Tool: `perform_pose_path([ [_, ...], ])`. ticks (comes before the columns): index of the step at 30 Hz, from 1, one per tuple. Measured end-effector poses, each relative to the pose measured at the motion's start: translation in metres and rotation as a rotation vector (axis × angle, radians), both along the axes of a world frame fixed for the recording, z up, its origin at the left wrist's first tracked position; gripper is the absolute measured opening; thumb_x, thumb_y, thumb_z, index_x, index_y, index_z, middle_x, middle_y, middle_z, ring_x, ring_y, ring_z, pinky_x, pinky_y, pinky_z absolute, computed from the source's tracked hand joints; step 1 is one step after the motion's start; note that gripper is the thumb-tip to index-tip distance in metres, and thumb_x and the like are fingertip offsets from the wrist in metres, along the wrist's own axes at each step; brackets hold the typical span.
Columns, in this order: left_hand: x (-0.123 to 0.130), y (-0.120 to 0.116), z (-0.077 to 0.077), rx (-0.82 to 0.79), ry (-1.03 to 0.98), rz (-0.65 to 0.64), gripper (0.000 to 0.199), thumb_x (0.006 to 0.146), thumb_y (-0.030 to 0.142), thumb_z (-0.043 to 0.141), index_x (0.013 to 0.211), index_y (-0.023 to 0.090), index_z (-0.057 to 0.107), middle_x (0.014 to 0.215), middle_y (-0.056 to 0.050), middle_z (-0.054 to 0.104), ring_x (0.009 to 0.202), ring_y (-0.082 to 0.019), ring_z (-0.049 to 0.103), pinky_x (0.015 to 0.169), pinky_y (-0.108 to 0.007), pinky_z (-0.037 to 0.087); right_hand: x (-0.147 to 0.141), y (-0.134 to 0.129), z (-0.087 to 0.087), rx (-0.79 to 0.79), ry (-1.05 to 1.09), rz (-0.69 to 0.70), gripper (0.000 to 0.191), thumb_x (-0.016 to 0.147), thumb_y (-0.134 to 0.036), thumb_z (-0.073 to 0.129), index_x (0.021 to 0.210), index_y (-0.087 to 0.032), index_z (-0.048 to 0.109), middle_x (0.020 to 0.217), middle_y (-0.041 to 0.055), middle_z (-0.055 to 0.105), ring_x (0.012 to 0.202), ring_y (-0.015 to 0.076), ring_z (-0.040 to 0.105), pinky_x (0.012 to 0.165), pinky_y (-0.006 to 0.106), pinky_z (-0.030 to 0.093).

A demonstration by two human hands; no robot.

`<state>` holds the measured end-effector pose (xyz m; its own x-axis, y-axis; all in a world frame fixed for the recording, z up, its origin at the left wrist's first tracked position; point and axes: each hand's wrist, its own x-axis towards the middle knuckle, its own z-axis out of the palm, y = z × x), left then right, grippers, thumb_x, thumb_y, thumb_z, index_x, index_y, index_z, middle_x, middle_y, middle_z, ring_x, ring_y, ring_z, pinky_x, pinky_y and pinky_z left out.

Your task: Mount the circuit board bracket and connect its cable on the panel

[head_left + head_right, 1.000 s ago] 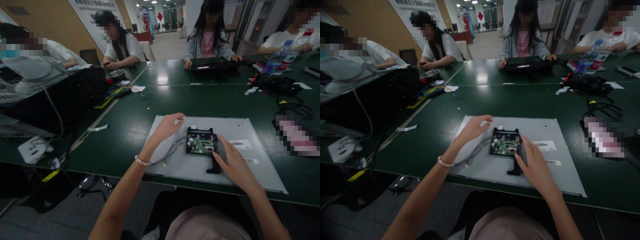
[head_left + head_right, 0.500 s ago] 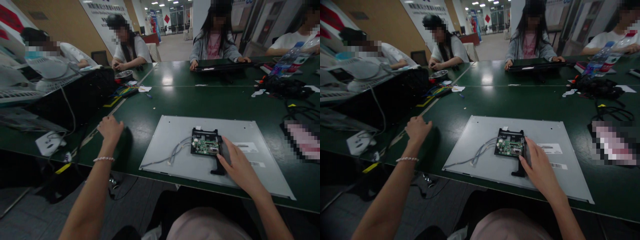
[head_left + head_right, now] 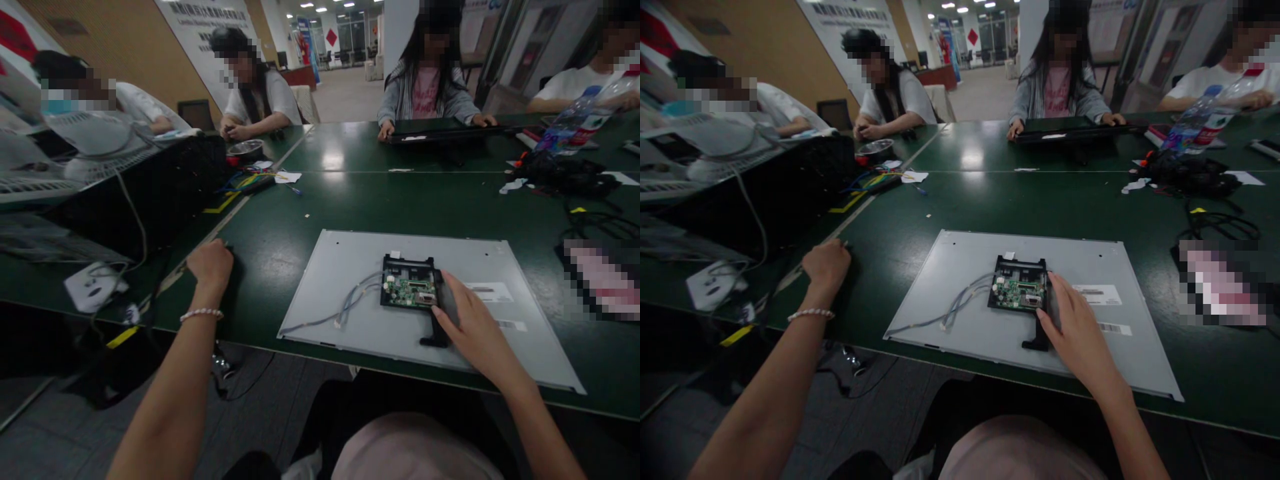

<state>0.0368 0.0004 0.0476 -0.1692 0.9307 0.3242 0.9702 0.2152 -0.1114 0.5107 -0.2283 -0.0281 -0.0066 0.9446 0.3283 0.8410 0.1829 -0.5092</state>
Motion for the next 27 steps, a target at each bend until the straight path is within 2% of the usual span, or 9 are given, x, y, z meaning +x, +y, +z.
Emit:
perform_pose_path([
  [3,0.015,-0.008,0.004,0.006,0.017,-0.071,0.037,0.099,0.027,0.039,0.099,-0.001,0.063,0.08,-0.01,0.067,0.073,-0.018,0.059,0.073,-0.033,0.047,-0.002,0.004,-0.001,-0.008,0.003,-0.007,0.065,0.095,-0.042,0.045,0.153,-0.021,0.021,0.148,0.0148,0.044,0.133,0.0316,0.045,0.109,0.055,0.039],
  [6,0.046,-0.03,0.001,0.06,0.023,-0.275,0.037,0.1,0.029,0.038,0.104,0.005,0.066,0.09,-0.012,0.07,0.082,-0.022,0.064,0.077,-0.035,0.049,-0.004,0.011,-0.003,-0.004,0.004,-0.007,0.066,0.095,-0.043,0.045,0.153,-0.021,0.022,0.148,0.015,0.044,0.133,0.0321,0.045,0.109,0.056,0.04],
  [9,0.091,-0.069,-0.01,0.106,-0.005,-0.478,0.026,0.097,0.025,0.045,0.104,0.016,0.069,0.098,-0.009,0.072,0.088,-0.023,0.066,0.083,-0.036,0.05,-0.005,0.016,-0.007,-0.002,-0.006,-0.011,0.066,0.095,-0.043,0.046,0.153,-0.02,0.022,0.15,0.0157,0.042,0.135,0.0326,0.043,0.109,0.056,0.039],
  [12,0.135,-0.115,-0.024,0.137,-0.081,-0.835,0.024,0.095,0.016,0.046,0.105,0.017,0.067,0.107,-0.008,0.072,0.096,-0.021,0.067,0.093,-0.038,0.05,-0.003,0.017,-0.009,-0.018,-0.01,-0.014,0.065,0.096,-0.042,0.044,0.152,-0.019,0.022,0.151,0.0163,0.04,0.137,0.0319,0.041,0.11,0.055,0.038],
  [14,0.158,-0.142,-0.033,0.142,-0.105,-0.968,0.026,0.094,0.011,0.046,0.108,0.016,0.066,0.112,-0.009,0.071,0.103,-0.02,0.066,0.096,-0.038,0.049,-0.001,0.016,-0.01,-0.026,-0.007,-0.01,0.064,0.096,-0.042,0.044,0.152,-0.018,0.022,0.151,0.0166,0.04,0.138,0.0316,0.04,0.11,0.054,0.039],
  [16,0.175,-0.162,-0.041,0.16,-0.096,-0.998,0.027,0.092,0.007,0.046,0.109,0.014,0.066,0.113,-0.011,0.07,0.106,-0.021,0.066,0.096,-0.038,0.05,0.001,0.016,-0.012,-0.025,-0.004,-0.009,0.065,0.096,-0.042,0.044,0.152,-0.018,0.022,0.151,0.0166,0.04,0.138,0.0316,0.04,0.11,0.055,0.038],
  [19,0.189,-0.177,-0.053,0.187,-0.091,-0.981,0.025,0.091,0.005,0.049,0.109,0.012,0.066,0.112,-0.012,0.071,0.108,-0.022,0.065,0.096,-0.038,0.05,0.005,0.014,-0.015,-0.022,0.001,-0.012,0.066,0.096,-0.042,0.045,0.152,-0.019,0.022,0.151,0.0162,0.04,0.138,0.0315,0.04,0.111,0.055,0.038],
  [23,0.199,-0.179,-0.062,0.227,-0.153,-0.965,0.021,0.09,0.005,0.052,0.105,0.011,0.065,0.109,-0.01,0.071,0.107,-0.021,0.065,0.096,-0.038,0.049,0.01,0.011,-0.012,-0.013,0.044,-0.024,0.065,0.095,-0.041,0.047,0.151,-0.017,0.025,0.151,0.016,0.041,0.138,0.0302,0.041,0.112,0.054,0.037],
  [27,0.205,-0.179,-0.063,0.244,-0.19,-0.964,0.02,0.091,0.006,0.052,0.104,0.013,0.064,0.107,-0.009,0.072,0.106,-0.02,0.066,0.098,-0.038,0.047,0.01,0.004,0.0,0.084,0.096,-0.132,0.054,0.097,-0.037,0.045,0.147,-0.018,0.036,0.145,0.0141,0.05,0.132,0.0275,0.049,0.109,0.05,0.042],
])
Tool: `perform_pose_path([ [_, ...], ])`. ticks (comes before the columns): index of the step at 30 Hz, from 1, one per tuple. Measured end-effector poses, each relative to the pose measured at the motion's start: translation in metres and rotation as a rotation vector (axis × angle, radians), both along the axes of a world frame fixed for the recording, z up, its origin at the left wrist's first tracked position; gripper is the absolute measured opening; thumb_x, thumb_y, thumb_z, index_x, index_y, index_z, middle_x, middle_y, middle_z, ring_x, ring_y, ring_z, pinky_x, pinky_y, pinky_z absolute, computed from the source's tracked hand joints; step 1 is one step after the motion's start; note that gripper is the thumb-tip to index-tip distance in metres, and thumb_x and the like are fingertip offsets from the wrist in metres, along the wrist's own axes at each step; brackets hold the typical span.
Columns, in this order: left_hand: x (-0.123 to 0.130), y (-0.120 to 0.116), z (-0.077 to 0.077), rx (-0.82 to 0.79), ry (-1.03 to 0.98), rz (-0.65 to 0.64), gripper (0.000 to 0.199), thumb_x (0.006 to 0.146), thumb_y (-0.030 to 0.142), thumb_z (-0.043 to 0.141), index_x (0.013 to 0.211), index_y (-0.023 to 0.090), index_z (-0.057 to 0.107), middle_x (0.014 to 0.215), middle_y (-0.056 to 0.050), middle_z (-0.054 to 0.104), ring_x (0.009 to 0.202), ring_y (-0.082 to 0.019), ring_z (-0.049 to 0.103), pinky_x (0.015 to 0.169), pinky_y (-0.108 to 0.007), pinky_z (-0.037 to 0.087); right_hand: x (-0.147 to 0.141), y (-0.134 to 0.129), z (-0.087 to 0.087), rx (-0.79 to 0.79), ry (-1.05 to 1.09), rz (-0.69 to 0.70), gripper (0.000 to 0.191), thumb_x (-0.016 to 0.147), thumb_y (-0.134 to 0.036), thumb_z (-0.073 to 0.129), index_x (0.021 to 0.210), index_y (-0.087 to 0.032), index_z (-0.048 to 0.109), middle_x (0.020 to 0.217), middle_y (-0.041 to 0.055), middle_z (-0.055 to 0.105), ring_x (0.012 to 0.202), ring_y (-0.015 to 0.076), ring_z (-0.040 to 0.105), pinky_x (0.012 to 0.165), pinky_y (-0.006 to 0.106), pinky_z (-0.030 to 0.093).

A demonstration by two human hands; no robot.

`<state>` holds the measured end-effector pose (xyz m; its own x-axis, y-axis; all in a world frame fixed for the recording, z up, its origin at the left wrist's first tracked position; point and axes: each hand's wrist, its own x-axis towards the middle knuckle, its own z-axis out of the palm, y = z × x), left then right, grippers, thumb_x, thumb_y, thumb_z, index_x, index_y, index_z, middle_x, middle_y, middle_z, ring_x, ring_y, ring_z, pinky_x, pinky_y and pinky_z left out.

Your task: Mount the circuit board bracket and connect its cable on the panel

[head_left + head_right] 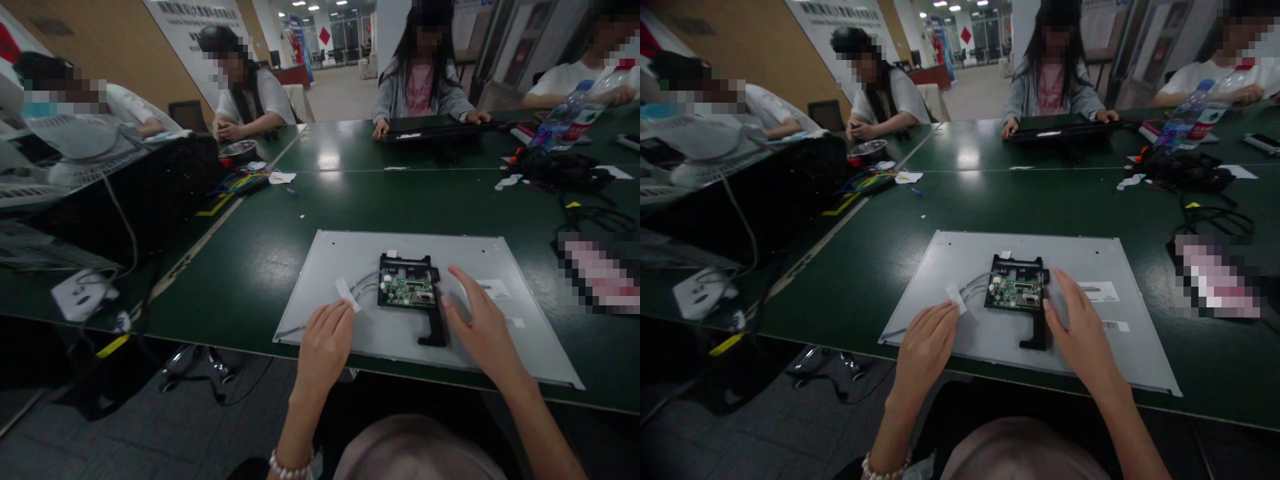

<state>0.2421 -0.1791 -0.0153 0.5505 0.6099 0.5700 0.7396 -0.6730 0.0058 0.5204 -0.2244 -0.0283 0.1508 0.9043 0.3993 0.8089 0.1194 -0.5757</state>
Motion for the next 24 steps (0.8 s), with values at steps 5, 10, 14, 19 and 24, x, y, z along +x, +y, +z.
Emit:
perform_pose_path([
  [5,0.002,-0.004,-0.006,-0.054,-0.047,-0.014,0.021,0.091,0.009,0.054,0.109,0.015,0.062,0.108,-0.007,0.072,0.107,-0.02,0.065,0.102,-0.04,0.044,-0.02,-0.004,0.01,0.124,-0.025,0.068,0.043,0.096,-0.026,0.047,0.138,-0.02,0.046,0.136,0.0105,0.059,0.126,0.0227,0.055,0.108,0.044,0.045],
  [10,-0.002,-0.006,-0.013,-0.143,-0.144,-0.014,0.035,0.092,0.018,0.057,0.127,0.016,0.054,0.117,-0.011,0.068,0.11,-0.022,0.063,0.1,-0.04,0.048,-0.059,0.007,0.017,0.113,-0.163,0.362,0.036,0.093,-0.016,0.048,0.128,-0.017,0.057,0.136,0.0101,0.059,0.132,0.0234,0.049,0.11,0.044,0.042],
  [14,-0.007,-0.007,-0.013,-0.245,-0.278,0.077,0.035,0.097,0.018,0.044,0.132,0.019,0.052,0.125,-0.012,0.064,0.117,-0.021,0.061,0.1,-0.04,0.05,-0.09,0.018,0.022,0.095,-0.276,0.499,0.034,0.092,-0.014,0.048,0.124,-0.015,0.061,0.136,0.0098,0.06,0.133,0.0259,0.048,0.112,0.047,0.039],
  [19,-0.011,-0.004,-0.013,-0.287,-0.324,0.167,0.038,0.099,0.019,0.042,0.135,0.019,0.05,0.133,-0.012,0.06,0.122,-0.022,0.058,0.102,-0.041,0.049,-0.112,0.025,0.015,0.112,-0.311,0.557,0.03,0.092,-0.013,0.049,0.118,-0.014,0.065,0.129,0.0102,0.065,0.13,0.0244,0.051,0.115,0.048,0.036],
  [24,-0.01,0.004,-0.015,-0.345,-0.209,0.109,0.053,0.099,0.016,0.039,0.15,0.018,0.03,0.134,-0.013,0.06,0.123,-0.022,0.057,0.102,-0.042,0.048,-0.118,0.027,0.007,0.123,-0.318,0.556,0.03,0.093,-0.016,0.05,0.118,-0.013,0.065,0.124,0.0115,0.068,0.125,0.0222,0.056,0.118,0.047,0.03],
])
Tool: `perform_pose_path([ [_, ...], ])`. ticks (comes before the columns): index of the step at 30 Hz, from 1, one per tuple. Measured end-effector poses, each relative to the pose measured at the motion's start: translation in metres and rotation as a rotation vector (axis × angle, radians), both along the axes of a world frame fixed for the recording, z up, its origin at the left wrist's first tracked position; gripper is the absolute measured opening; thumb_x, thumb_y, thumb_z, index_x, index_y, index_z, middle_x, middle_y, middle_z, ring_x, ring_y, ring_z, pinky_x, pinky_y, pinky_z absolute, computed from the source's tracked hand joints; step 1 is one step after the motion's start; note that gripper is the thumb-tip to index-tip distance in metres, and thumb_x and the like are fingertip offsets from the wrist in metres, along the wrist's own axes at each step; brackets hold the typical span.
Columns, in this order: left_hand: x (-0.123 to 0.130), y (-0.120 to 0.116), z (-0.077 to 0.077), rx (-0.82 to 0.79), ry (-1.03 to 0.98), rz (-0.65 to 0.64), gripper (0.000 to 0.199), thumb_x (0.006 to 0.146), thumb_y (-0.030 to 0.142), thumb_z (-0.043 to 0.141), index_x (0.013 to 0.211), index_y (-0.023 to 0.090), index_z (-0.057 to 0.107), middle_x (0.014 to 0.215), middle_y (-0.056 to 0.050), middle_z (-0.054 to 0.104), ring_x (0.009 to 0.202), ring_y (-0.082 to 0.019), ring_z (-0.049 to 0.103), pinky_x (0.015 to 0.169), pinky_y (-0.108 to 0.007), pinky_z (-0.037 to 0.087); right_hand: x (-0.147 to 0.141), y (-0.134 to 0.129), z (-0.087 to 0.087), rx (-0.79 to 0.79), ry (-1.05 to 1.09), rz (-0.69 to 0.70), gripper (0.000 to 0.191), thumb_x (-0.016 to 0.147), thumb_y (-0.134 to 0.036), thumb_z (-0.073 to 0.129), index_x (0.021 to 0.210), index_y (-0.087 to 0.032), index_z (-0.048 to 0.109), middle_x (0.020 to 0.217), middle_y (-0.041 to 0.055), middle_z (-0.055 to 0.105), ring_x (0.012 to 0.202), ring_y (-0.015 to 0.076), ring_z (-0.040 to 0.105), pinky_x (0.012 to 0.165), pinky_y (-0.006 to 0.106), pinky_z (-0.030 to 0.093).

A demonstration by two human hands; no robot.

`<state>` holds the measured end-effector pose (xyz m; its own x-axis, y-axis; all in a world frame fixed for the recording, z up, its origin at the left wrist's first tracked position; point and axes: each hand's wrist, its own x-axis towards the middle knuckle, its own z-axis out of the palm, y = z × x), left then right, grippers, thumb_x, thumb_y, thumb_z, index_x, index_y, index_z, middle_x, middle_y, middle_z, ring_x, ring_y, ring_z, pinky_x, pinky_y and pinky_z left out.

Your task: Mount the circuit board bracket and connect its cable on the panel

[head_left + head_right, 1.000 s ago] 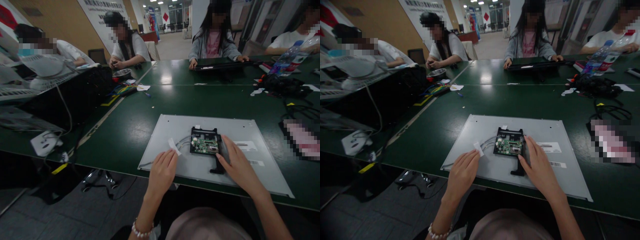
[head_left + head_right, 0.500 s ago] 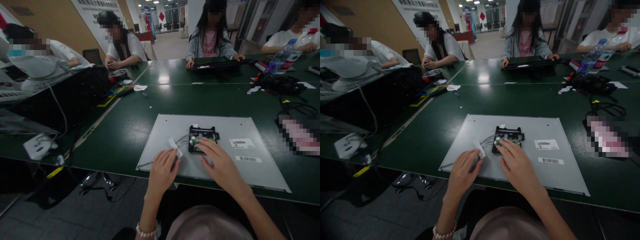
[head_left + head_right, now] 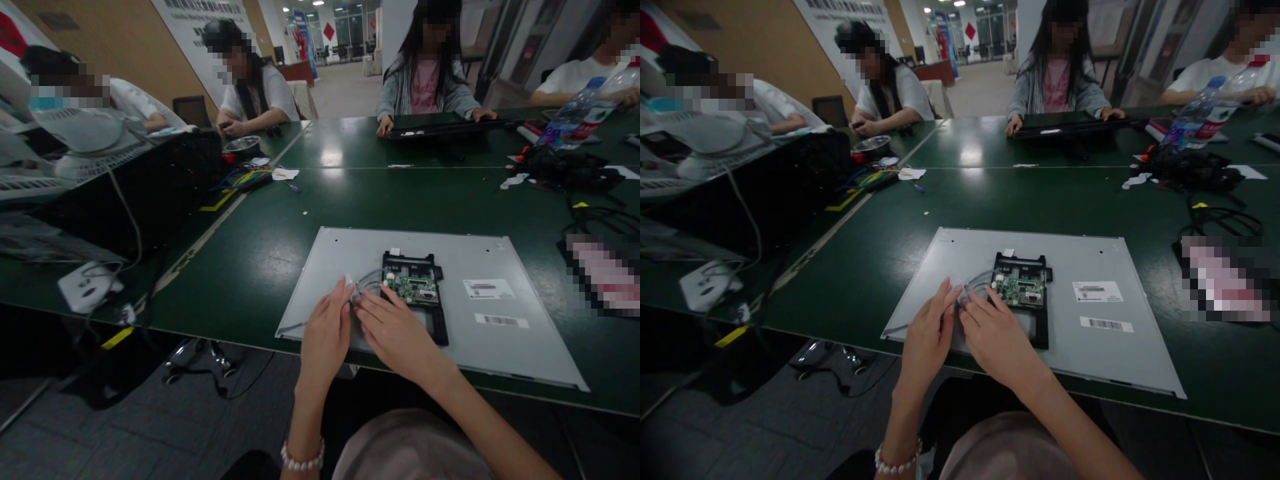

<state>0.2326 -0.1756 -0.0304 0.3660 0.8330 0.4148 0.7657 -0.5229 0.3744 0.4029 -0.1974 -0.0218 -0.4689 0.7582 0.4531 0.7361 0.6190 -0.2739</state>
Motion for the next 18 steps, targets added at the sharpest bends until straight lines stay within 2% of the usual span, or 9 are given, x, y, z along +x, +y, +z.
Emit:
perform_pose_path([
  [4,0.007,0.006,0.001,-0.037,0.034,0.025,0.054,0.098,0.016,0.041,0.151,0.018,0.029,0.132,-0.012,0.062,0.118,-0.021,0.061,0.099,-0.039,0.05,0.003,0.002,-0.001,0.021,-0.022,0.014,0.029,0.093,-0.015,0.049,0.116,-0.011,0.066,0.119,0.0128,0.071,0.12,0.0224,0.06,0.118,0.046,0.03],
  [8,0.019,0.011,0.003,-0.049,-0.011,0.06,0.049,0.097,0.015,0.041,0.146,0.017,0.036,0.124,-0.011,0.066,0.112,-0.02,0.064,0.093,-0.036,0.052,0.011,0.005,-0.002,0.036,-0.02,0.012,0.027,0.093,-0.014,0.049,0.113,-0.011,0.067,0.116,0.0126,0.072,0.116,0.0216,0.063,0.115,0.043,0.036],
  [12,0.035,0.018,0.002,-0.034,-0.008,0.139,0.046,0.094,0.017,0.049,0.139,0.016,0.043,0.116,-0.012,0.069,0.103,-0.023,0.068,0.09,-0.038,0.053,0.018,0.007,-0.005,0.066,0.017,0.012,0.025,0.092,-0.013,0.05,0.108,-0.012,0.069,0.112,0.0105,0.074,0.107,0.0201,0.067,0.114,0.041,0.038],
  [18,0.052,0.027,0.002,-0.036,0.049,0.219,0.036,0.091,0.017,0.052,0.127,0.013,0.052,0.114,-0.016,0.068,0.103,-0.029,0.066,0.086,-0.043,0.053,0.028,0.009,-0.004,0.083,0.091,0.016,0.021,0.089,-0.012,0.05,0.095,-0.014,0.071,0.103,0.0097,0.076,0.097,0.0188,0.07,0.106,0.035,0.046],
])
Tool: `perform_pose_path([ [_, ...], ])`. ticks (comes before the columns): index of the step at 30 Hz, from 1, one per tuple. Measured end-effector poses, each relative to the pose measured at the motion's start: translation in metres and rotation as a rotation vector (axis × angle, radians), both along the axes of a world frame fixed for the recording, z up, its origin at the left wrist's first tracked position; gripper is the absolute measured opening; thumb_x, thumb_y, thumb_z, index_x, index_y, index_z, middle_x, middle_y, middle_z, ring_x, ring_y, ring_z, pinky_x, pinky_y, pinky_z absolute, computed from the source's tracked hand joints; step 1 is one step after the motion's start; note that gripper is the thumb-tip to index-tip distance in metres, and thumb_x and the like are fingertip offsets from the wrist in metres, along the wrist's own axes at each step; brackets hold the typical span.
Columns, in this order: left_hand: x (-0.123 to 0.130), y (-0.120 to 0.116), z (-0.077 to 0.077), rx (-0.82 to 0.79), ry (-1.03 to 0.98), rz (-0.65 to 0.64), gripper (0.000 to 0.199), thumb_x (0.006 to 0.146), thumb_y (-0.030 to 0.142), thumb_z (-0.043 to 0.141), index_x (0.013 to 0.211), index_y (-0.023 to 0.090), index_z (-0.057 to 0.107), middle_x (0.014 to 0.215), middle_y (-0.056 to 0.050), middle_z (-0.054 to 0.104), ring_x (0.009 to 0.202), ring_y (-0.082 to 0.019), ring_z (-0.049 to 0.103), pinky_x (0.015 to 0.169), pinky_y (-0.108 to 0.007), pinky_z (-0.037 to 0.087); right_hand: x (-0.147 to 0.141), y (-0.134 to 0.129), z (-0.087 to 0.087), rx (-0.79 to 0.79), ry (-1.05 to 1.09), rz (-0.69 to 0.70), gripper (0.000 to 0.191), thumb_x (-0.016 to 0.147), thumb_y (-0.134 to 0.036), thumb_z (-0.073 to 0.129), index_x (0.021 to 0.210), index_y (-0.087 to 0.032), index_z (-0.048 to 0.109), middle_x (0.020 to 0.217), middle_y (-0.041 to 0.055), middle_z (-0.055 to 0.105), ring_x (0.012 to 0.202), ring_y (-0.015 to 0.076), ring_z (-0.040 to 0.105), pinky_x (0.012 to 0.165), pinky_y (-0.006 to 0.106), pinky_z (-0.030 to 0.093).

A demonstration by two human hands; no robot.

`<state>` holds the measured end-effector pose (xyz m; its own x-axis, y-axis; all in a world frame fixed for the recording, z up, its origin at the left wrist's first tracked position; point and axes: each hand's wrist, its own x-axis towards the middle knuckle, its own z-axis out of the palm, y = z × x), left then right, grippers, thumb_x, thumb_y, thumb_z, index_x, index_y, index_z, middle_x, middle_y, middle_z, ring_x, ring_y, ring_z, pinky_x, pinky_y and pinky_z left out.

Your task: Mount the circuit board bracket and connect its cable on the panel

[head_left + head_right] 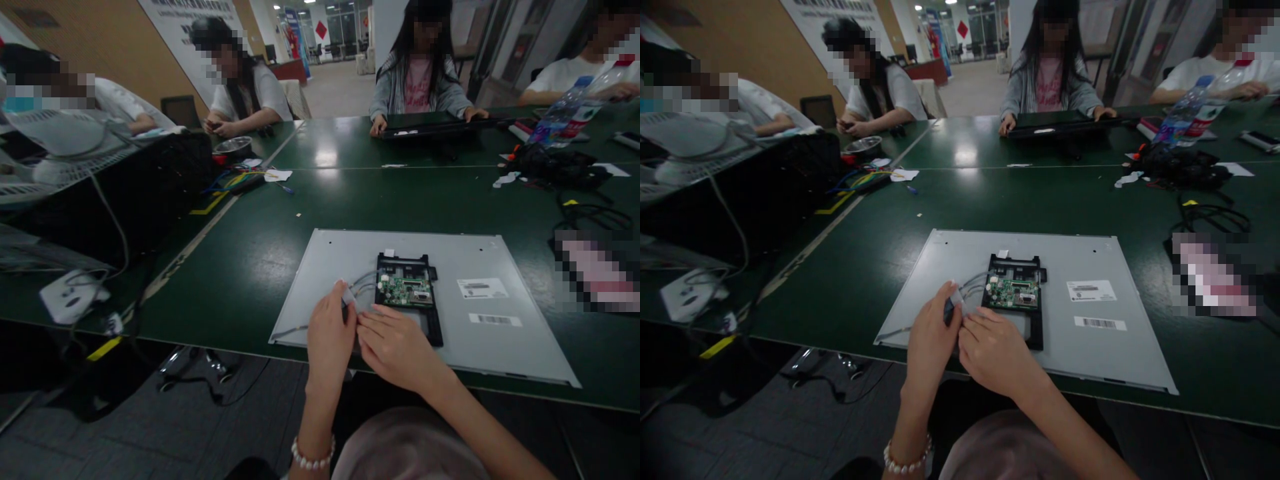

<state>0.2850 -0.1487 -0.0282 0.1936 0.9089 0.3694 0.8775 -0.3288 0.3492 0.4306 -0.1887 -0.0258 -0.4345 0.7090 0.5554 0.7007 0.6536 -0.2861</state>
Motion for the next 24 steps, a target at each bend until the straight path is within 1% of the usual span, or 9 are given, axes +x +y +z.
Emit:
perform_pose_path([
  [4,0.005,0.005,0.002,0.022,-0.011,-0.016,0.042,0.087,0.015,0.055,0.129,0.013,0.05,0.119,-0.017,0.067,0.105,-0.029,0.066,0.089,-0.045,0.052,0.005,0.0,0.003,-0.014,0.024,-0.001,0.02,0.088,-0.012,0.05,0.086,-0.017,0.069,0.095,0.0074,0.077,0.092,0.0177,0.071,0.104,0.035,0.047],
  [8,0.008,0.008,0.001,0.045,-0.038,-0.055,0.051,0.087,0.016,0.056,0.137,0.015,0.043,0.121,-0.015,0.066,0.107,-0.028,0.065,0.093,-0.044,0.051,0.01,0.0,0.004,-0.012,0.025,-0.011,0.02,0.088,-0.012,0.049,0.083,-0.019,0.068,0.091,0.0057,0.077,0.088,0.0168,0.071,0.103,0.033,0.048],
  [12,0.008,0.008,-0.002,0.036,-0.015,-0.075,0.045,0.088,0.017,0.055,0.132,0.014,0.047,0.13,-0.017,0.061,0.113,-0.029,0.063,0.097,-0.046,0.049,0.011,0.001,0.002,-0.02,0.033,-0.018,0.021,0.087,-0.012,0.049,0.08,-0.02,0.067,0.087,0.005,0.076,0.084,0.0159,0.071,0.103,0.032,0.047],
  [15,0.008,0.008,-0.003,0.012,0.004,-0.077,0.045,0.088,0.018,0.055,0.132,0.011,0.047,0.127,-0.018,0.063,0.111,-0.029,0.064,0.096,-0.046,0.049,0.011,0.001,0.003,-0.035,0.027,-0.02,0.021,0.088,-0.011,0.049,0.081,-0.019,0.067,0.085,0.0056,0.076,0.084,0.0162,0.071,0.105,0.033,0.046],
  [18,0.01,0.009,-0.003,0.018,0.039,-0.064,0.046,0.087,0.021,0.056,0.132,0.013,0.048,0.122,-0.016,0.065,0.107,-0.03,0.065,0.095,-0.047,0.049,0.017,-0.003,0.009,-0.059,0.036,-0.005,0.021,0.088,-0.011,0.049,0.087,-0.019,0.069,0.09,0.0055,0.076,0.088,0.0161,0.071,0.11,0.036,0.043],
  [21,0.015,0.008,-0.002,0.053,0.055,-0.055,0.046,0.088,0.022,0.056,0.132,0.014,0.047,0.124,-0.015,0.064,0.111,-0.03,0.063,0.098,-0.047,0.046,0.038,-0.011,0.019,-0.099,0.122,-0.042,0.024,0.09,-0.012,0.05,0.099,-0.021,0.07,0.104,0.0043,0.076,0.102,0.0169,0.069,0.111,0.042,0.042],
  [24,0.02,0.005,-0.003,0.086,0.044,-0.063,0.05,0.088,0.02,0.055,0.136,0.014,0.044,0.127,-0.016,0.062,0.115,-0.03,0.061,0.101,-0.048,0.045,0.079,-0.019,0.023,-0.131,0.21,-0.194,0.028,0.092,-0.017,0.048,0.111,-0.024,0.068,0.12,0.0049,0.071,0.116,0.0207,0.064,0.108,0.048,0.044],
])
